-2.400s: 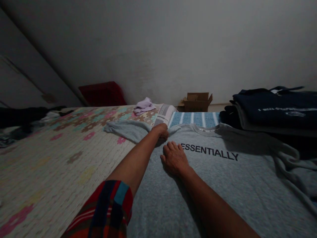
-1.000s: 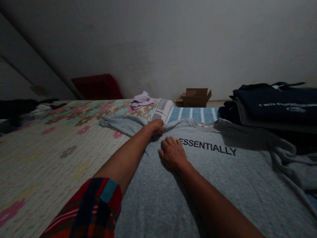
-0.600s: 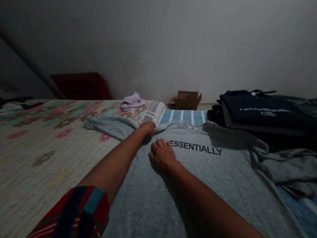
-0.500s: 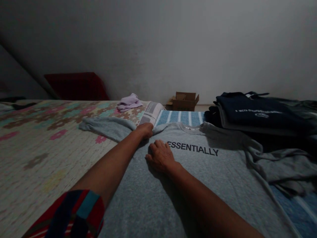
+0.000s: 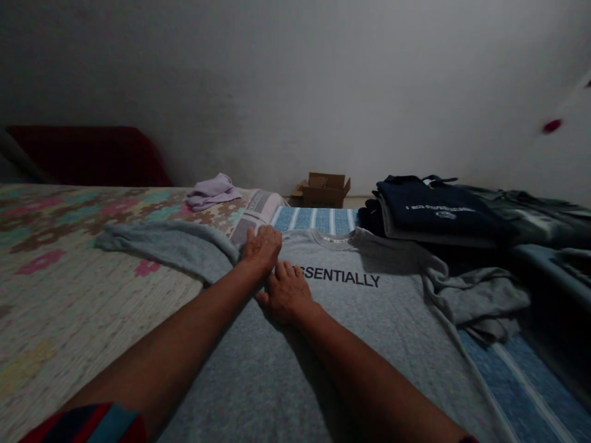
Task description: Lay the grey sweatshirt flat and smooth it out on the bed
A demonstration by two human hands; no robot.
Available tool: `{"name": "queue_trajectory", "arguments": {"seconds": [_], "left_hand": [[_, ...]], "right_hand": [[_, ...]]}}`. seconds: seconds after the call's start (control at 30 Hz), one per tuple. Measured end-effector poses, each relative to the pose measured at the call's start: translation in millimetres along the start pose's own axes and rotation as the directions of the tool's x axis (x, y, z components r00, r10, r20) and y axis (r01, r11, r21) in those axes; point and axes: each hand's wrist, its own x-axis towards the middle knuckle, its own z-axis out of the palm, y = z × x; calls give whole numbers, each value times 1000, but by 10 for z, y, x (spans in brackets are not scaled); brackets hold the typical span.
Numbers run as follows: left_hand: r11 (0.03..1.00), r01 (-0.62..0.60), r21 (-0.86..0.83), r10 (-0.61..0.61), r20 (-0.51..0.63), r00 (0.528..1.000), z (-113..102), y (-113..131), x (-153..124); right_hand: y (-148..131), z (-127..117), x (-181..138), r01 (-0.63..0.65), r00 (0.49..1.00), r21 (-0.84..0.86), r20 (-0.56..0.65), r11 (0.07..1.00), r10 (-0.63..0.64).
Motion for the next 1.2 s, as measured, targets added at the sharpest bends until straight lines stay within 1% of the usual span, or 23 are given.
{"name": "queue_trajectory", "arguments": {"seconds": [0.07, 0.1, 0.17, 0.23, 0.3, 0.4, 0.47, 0.5, 0.57, 0.7, 0.8, 0.87, 0.9, 1.0, 1.07, 1.2], "left_hand": [[993, -94, -66, 95, 17, 995, 89, 66, -16], [989, -115, -94, 118, 30, 993, 143, 67, -18], [985, -114, -129, 121, 50, 991, 252, 13, -23], [984, -102, -146, 111, 53, 992, 343, -90, -45], [983, -102, -156, 110, 45, 993, 400, -195, -84], [982, -97, -163, 104, 37, 994, 423, -290, -133], [983, -86, -159, 93, 34, 995, 410, -289, -144], [985, -78, -154, 84, 32, 996, 401, -265, -143], [989, -54, -139, 58, 23, 998, 386, -166, -133], [991, -38, -130, 37, -9, 999, 407, 175, -93], [988, -40, -150, 41, 6, 999, 469, 371, -60], [987, -20, -159, 25, 29, 999, 514, 408, -43], [987, -10, -163, 17, 43, 999, 532, 402, -37], [985, 8, -172, 8, 92, 996, 561, 344, -23], [984, 12, -175, 8, 115, 993, 561, 316, -18], [983, 25, -179, 0, 136, 991, 545, 325, -15]], "right_hand": [[13, -34, 6, 27, 1000, 6, 5, 1000, -27], [25, -66, 3, 46, 999, 8, 10, 999, -47], [73, -159, -18, 84, 996, 12, 27, 996, -85], [169, -271, -54, 90, 995, 4, 33, 996, -90], [321, -373, -95, 36, 999, -30, 7, 999, -36], [619, -453, -157, -126, 991, -99, -63, 987, 121], [803, -448, -192, -222, 974, -131, -83, 966, 213], [873, -433, -206, -250, 967, -141, -80, 958, 240], [951, -398, -224, -262, 965, -155, -62, 952, 256], [917, -375, -221, -223, 975, -167, -30, 960, 221], [905, -424, -211, -180, 983, -166, 1, 970, 182], [982, -477, -222, -182, 983, -169, 0, 969, 185], [1049, -505, -237, -203, 979, -173, -12, 964, 204], [1307, -575, -318, -311, 950, -191, -47, 931, 308], [1459, -605, -388, -349, 936, -201, -33, 915, 350], [1594, -650, -523, -328, 941, -224, 3, 918, 337]]}}
